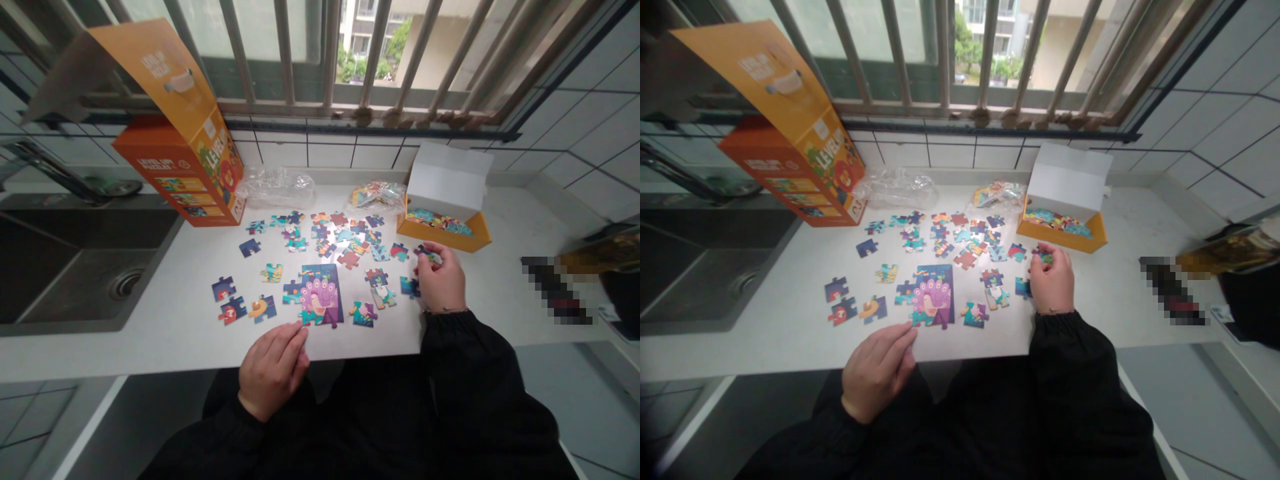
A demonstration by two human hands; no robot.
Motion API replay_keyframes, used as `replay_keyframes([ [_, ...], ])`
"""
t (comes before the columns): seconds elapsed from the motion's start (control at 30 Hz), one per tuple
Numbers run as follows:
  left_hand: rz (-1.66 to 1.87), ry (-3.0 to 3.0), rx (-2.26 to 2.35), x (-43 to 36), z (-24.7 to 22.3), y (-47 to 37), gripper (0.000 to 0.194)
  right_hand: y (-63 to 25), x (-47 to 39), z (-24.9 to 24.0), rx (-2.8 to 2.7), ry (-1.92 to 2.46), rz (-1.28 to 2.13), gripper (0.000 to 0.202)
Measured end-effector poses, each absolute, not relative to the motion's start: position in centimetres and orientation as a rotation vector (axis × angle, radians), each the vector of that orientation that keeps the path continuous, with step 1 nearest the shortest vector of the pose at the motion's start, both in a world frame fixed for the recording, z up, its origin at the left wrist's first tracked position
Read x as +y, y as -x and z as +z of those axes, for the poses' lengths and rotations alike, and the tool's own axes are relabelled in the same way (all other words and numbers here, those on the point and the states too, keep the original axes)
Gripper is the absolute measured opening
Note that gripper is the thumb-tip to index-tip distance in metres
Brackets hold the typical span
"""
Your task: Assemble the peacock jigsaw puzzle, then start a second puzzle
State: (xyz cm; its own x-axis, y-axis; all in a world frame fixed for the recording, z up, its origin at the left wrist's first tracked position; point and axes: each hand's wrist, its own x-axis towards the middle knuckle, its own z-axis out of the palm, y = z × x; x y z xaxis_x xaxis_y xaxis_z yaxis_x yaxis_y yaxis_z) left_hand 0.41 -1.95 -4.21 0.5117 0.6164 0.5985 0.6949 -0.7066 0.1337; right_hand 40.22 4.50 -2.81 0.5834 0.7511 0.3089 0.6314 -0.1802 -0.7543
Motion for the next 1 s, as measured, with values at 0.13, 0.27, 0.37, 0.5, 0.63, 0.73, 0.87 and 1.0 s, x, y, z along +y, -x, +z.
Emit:
replay_keyframes([
  [0.13,-0.972,2.62,-1.142,-1.9,-4.4,-0.4,0.029,-40.1,4.3,-2.5,-0.995,1.847,0.085,0.04],
  [0.27,-0.975,2.618,-1.131,-1.9,-4.3,-0.3,0.029,-40.2,4.2,-2.2,-0.897,1.818,0.041,0.034],
  [0.37,-0.966,2.62,-1.134,-1.9,-4.3,-0.3,0.029,-40.5,4.3,-2.3,-0.841,1.746,0.039,0.03],
  [0.5,-0.969,2.622,-1.133,-1.9,-4.4,-0.3,0.029,-41.0,4.5,-2.6,-0.777,1.658,0.083,0.025],
  [0.63,-0.966,2.624,-1.124,-1.9,-4.3,-0.3,0.029,-41.2,4.6,-2.7,-0.767,1.656,0.106,0.024],
  [0.73,-0.97,2.624,-1.127,-1.9,-4.3,-0.4,0.029,-41.2,4.6,-2.8,-0.771,1.683,0.112,0.024],
  [0.87,-0.962,2.63,-1.136,-2.0,-4.3,-0.3,0.029,-41.2,4.5,-2.8,-0.768,1.729,0.131,0.025],
  [1.0,-0.957,2.62,-1.137,-2.0,-4.3,-0.3,0.028,-41.1,4.4,-2.7,-0.761,1.774,0.159,0.025],
])
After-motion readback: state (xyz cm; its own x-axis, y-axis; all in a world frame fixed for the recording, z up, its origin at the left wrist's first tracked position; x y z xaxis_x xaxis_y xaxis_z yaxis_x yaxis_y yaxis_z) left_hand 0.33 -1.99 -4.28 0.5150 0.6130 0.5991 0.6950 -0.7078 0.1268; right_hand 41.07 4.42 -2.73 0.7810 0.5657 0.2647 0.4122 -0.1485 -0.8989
